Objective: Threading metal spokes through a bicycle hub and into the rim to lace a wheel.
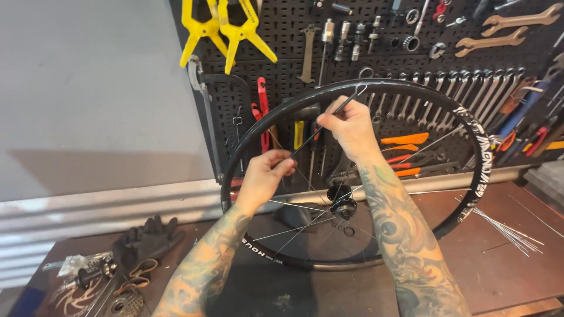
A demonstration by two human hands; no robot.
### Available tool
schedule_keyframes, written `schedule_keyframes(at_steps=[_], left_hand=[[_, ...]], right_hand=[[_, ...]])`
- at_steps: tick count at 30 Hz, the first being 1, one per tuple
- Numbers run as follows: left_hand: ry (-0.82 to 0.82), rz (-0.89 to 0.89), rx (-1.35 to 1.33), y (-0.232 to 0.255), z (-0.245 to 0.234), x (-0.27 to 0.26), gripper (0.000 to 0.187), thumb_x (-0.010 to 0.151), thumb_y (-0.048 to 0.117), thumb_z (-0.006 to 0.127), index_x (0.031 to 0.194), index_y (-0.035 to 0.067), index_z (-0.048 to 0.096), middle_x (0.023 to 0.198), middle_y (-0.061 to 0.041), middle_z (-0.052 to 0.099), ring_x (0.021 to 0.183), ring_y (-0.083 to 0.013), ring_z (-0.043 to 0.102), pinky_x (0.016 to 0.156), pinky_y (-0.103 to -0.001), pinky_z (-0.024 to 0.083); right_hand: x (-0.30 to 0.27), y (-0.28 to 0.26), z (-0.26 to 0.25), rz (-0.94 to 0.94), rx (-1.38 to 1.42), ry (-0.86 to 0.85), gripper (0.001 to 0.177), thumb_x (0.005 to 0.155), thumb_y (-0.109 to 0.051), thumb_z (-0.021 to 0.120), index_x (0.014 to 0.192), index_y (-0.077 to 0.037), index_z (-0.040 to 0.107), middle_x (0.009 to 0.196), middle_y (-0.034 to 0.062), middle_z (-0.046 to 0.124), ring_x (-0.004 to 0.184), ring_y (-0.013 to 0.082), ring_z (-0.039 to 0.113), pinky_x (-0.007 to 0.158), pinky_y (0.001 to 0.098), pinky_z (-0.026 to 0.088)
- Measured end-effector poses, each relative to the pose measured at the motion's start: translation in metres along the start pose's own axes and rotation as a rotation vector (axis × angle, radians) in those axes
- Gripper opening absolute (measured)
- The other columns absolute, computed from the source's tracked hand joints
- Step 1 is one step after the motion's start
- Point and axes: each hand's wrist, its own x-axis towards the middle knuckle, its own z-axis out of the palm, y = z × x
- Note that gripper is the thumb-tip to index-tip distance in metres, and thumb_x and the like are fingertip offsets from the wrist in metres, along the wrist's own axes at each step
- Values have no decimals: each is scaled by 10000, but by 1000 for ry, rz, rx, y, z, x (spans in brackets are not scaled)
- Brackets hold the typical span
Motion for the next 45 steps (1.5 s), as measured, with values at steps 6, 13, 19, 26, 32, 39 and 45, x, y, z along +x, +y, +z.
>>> schedule_keyframes(at_steps=[6,13,19,26,32,39,45], left_hand=[[3,15,44,3,-2,2,212,952,65,726,1147,-17,731,928,-174,796,790,-180,777,754,-284,670],[-15,-2,-11,1,-4,2,203,983,64,680,1161,-23,723,915,-170,793,788,-167,764,757,-276,666],[18,72,120,16,2,-6,199,954,87,724,1134,9,756,904,-145,803,798,-159,772,735,-267,659],[-15,314,772,46,12,-11,378,965,410,685,1268,186,711,1013,-84,807,1001,-283,764,862,-422,616],[-143,327,1089,78,22,-14,382,1030,394,491,1300,172,646,970,-135,792,909,-417,752,822,-544,591],[-132,410,987,134,-6,-30,261,998,366,581,1138,166,675,769,-217,752,851,-482,728,723,-620,552],[-55,332,487,199,19,34,274,1007,325,548,813,136,593,822,49,700,747,-41,572,726,-233,456]], right_hand=[[-2,2,0,10,-28,-42,160,885,-84,831,838,-58,680,585,48,583,452,19,443,368,138,365],[-9,-10,-4,33,56,-175,92,916,-51,785,959,-4,718,650,57,621,439,25,442,377,167,367],[2,9,-9,-15,27,-106,141,894,-61,838,871,2,714,570,68,580,401,28,435,359,167,354],[0,-1,-2,-29,-60,-75,228,864,-121,887,779,-54,687,531,3,545,421,-3,451,391,143,358],[-3,0,-5,-47,-46,-72,230,832,-105,903,790,-51,683,532,-1,528,418,26,477,397,156,383],[-8,-12,-14,15,161,-62,143,956,-203,646,976,-62,624,583,-9,449,439,32,372,407,180,339],[-16,-37,-1,147,321,-55,252,736,-48,394,942,-61,539,616,0,372,509,82,247,461,237,164]])
